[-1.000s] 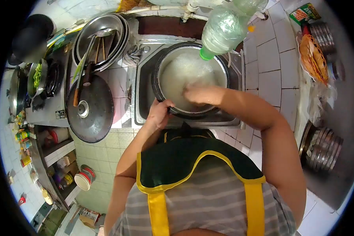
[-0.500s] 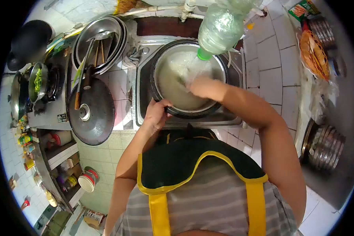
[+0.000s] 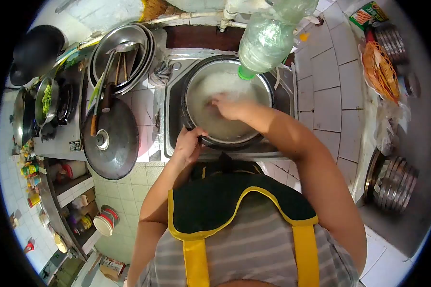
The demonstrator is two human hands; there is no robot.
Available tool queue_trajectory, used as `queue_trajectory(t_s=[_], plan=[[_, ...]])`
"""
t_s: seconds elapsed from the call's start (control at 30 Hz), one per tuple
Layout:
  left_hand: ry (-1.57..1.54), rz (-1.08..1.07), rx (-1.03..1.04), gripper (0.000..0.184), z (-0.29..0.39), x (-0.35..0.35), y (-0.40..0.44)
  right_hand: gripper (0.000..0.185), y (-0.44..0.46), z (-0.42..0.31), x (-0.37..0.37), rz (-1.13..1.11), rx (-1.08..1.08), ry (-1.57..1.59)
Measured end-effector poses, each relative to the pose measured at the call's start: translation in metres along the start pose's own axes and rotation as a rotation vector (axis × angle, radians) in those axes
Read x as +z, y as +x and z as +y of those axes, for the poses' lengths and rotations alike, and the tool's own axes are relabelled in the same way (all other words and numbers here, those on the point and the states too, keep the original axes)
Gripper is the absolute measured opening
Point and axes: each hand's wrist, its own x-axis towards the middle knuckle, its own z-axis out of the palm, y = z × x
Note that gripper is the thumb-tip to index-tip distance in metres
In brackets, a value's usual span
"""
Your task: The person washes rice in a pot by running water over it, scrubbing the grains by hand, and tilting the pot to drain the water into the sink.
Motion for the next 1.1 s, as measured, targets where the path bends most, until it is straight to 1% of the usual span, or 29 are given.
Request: queue_trajectory(t_s=[0.07,0.1,0.17,0.2,0.23,0.27,0.3,0.33,0.37,0.4,0.43,0.47,0.53,0.6,0.7,0.77,0.8,0.87,0.9,0.97,1.07,1.1], plan=[[-0.01,-0.005,-0.032,0.027,0.003,-0.002,-0.003,0.025,-0.01,0.003,0.0,-0.071,0.071,-0.059],[-0.032,0.014,-0.024,0.027,0.002,0.001,-0.002,0.024,-0.016,0.007,0.009,-0.204,-0.116,-0.14],[-0.069,0.053,-0.011,0.028,-0.002,0.008,-0.002,0.018,-0.012,0.002,0.029,-0.396,-0.442,-0.126],[-0.045,0.045,-0.029,0.028,-0.004,0.006,-0.001,0.018,0.0,-0.014,0.016,-0.372,-0.459,-0.242],[-0.021,0.041,-0.048,0.028,-0.006,0.004,0.0,0.018,0.015,-0.033,-0.014,-0.348,-0.477,-0.355],[0.002,0.037,-0.069,0.029,-0.008,0.002,-0.001,0.019,0.026,-0.04,-0.031,-0.325,-0.495,-0.467],[-0.051,0.001,-0.079,0.028,-0.009,0.001,-0.003,0.02,0.039,-0.027,-0.032,-0.359,-0.418,-0.411],[-0.043,0.01,-0.065,0.028,-0.007,0.002,-0.007,0.021,0.055,-0.007,-0.03,-0.394,-0.34,-0.353],[-0.032,0.019,-0.056,0.027,-0.001,0.004,-0.013,0.025,0.057,0.035,-0.006,-0.249,-0.334,-0.232],[-0.02,0.025,-0.044,0.027,0.002,0.005,-0.015,0.03,0.056,0.058,0.003,-0.271,-0.228,-0.157],[-0.023,-0.019,-0.057,0.027,-0.007,-0.011,-0.001,0.035,0.056,0.082,0.012,-0.284,-0.122,-0.083],[-0.007,-0.002,-0.039,0.031,-0.007,-0.01,-0.002,0.042,0.056,0.086,0.009,-0.466,0.078,-0.053],[0.019,0.032,0.001,0.038,-0.006,0.0,-0.006,0.042,0.02,0.065,-0.008,-0.354,0.361,0.24],[0.008,0.016,-0.043,0.038,-0.003,0.006,-0.01,0.046,-0.01,0.04,0.0,-0.286,0.573,0.543],[-0.04,-0.006,-0.052,0.037,-0.012,0.003,-0.003,0.056,-0.028,0.017,0.053,-0.233,0.772,1.003],[-0.078,-0.015,-0.044,0.036,-0.014,0.002,-0.001,0.064,-0.031,0.011,0.072,-0.182,0.896,1.312],[-0.095,-0.018,-0.04,0.036,-0.014,0.002,-0.002,0.061,-0.032,0.008,0.049,-0.294,0.802,1.388],[-0.095,0.005,-0.035,0.036,-0.013,0.001,-0.004,0.056,-0.036,-0.001,-0.032,-0.522,0.592,1.522],[-0.078,0.029,-0.036,0.036,-0.012,0.001,-0.005,0.066,-0.033,0.013,-0.044,-0.518,0.583,1.258],[-0.068,0.038,-0.031,0.034,-0.013,0.001,-0.005,0.066,-0.007,0.043,-0.016,-0.109,0.779,0.577],[-0.051,0.004,-0.03,0.031,-0.019,-0.001,0.003,0.06,0.04,0.088,0.051,0.091,0.768,0.416],[-0.03,0.007,-0.036,0.03,-0.02,-0.001,0.006,0.055,0.054,0.095,0.062,0.028,0.729,0.402]])
